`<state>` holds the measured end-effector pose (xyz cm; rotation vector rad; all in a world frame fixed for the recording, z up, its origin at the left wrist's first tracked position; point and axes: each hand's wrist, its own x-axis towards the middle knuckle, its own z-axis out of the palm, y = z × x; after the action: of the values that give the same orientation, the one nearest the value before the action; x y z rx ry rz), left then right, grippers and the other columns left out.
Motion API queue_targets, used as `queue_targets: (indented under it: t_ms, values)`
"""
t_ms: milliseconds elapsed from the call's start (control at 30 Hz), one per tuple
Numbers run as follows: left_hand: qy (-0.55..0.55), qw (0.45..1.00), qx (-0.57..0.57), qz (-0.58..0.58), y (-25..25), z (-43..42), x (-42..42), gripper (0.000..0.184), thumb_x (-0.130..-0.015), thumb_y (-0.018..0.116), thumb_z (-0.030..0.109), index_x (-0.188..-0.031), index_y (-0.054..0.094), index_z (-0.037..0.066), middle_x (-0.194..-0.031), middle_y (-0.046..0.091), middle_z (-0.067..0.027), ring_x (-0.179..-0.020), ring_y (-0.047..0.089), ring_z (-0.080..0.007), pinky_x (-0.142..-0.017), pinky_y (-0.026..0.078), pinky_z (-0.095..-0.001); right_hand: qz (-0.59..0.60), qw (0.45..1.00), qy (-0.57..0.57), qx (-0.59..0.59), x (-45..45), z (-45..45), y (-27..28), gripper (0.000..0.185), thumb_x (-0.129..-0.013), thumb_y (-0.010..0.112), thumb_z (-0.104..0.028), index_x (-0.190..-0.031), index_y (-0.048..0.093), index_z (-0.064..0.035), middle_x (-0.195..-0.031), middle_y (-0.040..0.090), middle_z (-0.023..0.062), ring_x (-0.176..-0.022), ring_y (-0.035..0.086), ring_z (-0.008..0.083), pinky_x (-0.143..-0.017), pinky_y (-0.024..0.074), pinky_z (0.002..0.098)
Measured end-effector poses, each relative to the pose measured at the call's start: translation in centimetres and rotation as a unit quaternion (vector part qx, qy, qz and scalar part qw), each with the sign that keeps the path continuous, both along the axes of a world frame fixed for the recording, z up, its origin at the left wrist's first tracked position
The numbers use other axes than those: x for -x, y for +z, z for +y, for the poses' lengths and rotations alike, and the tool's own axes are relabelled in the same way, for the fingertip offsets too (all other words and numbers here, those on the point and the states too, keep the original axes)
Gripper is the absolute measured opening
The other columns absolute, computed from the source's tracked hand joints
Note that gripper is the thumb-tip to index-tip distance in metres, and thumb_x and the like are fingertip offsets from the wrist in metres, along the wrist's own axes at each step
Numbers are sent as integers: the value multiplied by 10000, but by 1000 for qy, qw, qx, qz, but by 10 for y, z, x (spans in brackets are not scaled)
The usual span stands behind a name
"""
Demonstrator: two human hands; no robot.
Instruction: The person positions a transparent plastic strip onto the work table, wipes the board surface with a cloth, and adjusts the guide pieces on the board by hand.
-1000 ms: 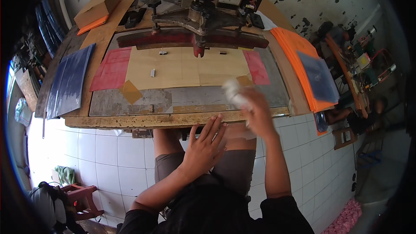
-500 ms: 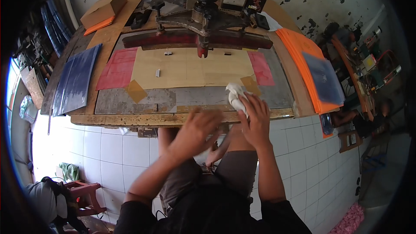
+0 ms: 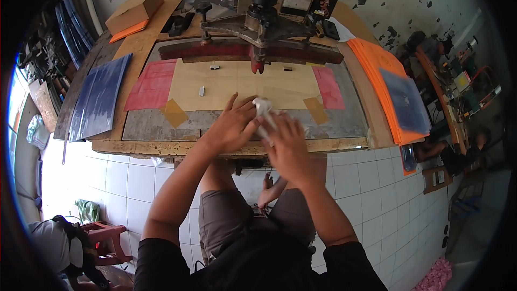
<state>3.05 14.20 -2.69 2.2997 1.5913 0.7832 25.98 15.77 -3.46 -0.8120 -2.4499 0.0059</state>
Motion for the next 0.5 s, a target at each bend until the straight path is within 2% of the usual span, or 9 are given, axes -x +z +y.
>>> queue_targets:
  t_ms: [133,200,333,433,500]
  values:
    - [7,1000,-10,17,1,-5,2,572,-1113,388,357,-1567,571,63,-1660,527,-101,-1618,347,-337,-1360,59,-614,-9,998,59,16,-18,-9,11,491,-1013,712,-246,-1481,632,-118,-1513,591,141,-1424,530,398,-1161,434,598]
    - [29,997,-37,69,2,-6,-4,577,-1107,395,360,-1579,568,77,-1663,525,-95,-1616,348,-342,-1359,52,-618,33,999,10,11,-49,7,8,458,-1004,720,-229,-1445,664,-121,-1499,619,122,-1415,548,370,-1160,431,583]
    - [51,990,-69,108,4,-9,-10,560,-1101,422,345,-1575,570,84,-1662,523,-92,-1605,357,-351,-1358,49,-625,68,978,-196,-1,-137,51,-9,447,-1009,708,-200,-1438,668,-83,-1491,621,165,-1393,549,397,-1180,401,563]
    - [46,989,-81,113,-1,-6,-11,552,-1100,436,334,-1572,569,81,-1660,516,-97,-1591,370,-357,-1357,48,-629,37,958,-283,-37,-150,56,-9,447,-1023,693,-196,-1451,658,-72,-1486,618,185,-1390,541,416,-1184,390,567]
    - [39,991,-76,106,-3,-6,-10,547,-1100,443,327,-1571,568,79,-1657,512,-100,-1584,377,-359,-1357,49,-632,53,981,-185,-12,-128,38,-13,488,-1027,693,-211,-1499,628,-108,-1528,585,180,-1431,512,426,-1193,375,584]
